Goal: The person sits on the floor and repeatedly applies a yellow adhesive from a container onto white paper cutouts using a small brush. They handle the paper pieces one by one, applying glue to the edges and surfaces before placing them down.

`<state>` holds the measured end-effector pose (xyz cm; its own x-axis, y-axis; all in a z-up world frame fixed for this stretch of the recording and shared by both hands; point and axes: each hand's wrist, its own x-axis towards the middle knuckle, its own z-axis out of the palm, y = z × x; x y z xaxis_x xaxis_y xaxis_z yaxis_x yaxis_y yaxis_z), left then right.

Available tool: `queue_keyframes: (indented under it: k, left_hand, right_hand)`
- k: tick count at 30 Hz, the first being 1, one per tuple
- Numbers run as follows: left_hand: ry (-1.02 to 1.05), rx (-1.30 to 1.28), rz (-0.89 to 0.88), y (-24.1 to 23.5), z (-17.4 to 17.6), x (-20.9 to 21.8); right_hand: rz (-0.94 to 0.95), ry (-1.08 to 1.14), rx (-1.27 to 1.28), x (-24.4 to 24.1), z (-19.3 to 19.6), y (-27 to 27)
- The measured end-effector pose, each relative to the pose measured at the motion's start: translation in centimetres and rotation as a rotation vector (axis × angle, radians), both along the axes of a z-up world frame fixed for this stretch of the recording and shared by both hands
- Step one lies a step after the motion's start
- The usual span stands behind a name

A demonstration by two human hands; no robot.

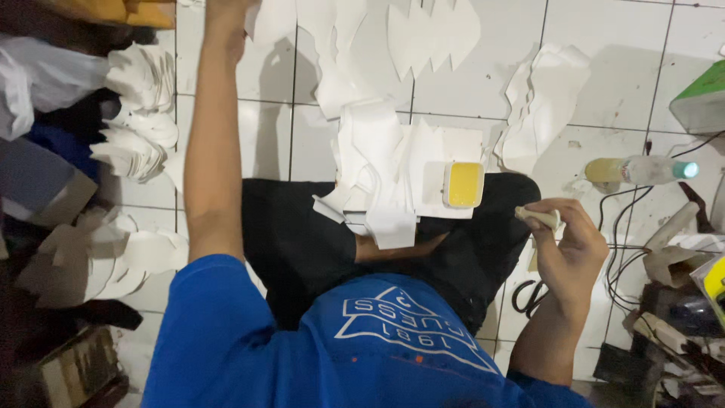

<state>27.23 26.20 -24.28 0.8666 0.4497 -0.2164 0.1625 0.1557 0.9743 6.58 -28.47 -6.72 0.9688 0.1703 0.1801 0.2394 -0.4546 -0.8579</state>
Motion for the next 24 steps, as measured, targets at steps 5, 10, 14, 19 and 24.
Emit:
queue_keyframes:
  k: [5,10,14,19,24]
  left_hand:
    - [0.054,-0.08,-0.086,2.2,-21.3,0.6]
    - [0.17,-0.222,-0.056,-3.8,-23.0,-6.3]
    - [0.262,-0.093,-0.147,-4.0,-22.3,-6.7]
    - [0.469,0.538,-0.217,-2.7,-26.7,-6.4]
    - [0.551,0.794,-0.069,-7.1,-17.8,-11.5]
  right_hand:
    - [-0.068,0.068,-0.044,0.0,-1.3,-0.7]
    - [-0.126,0.123,-0.043,-0.1,-1.9,-1.3]
    - [-0.099,0.092,-0.028,0.4,-2.4,-1.5]
    - [-0.056,-0.044,-0.092,1.5,-3.7,0.1]
    - [-0.04,-0.089,-0.208,1.7,-6.3,2.3]
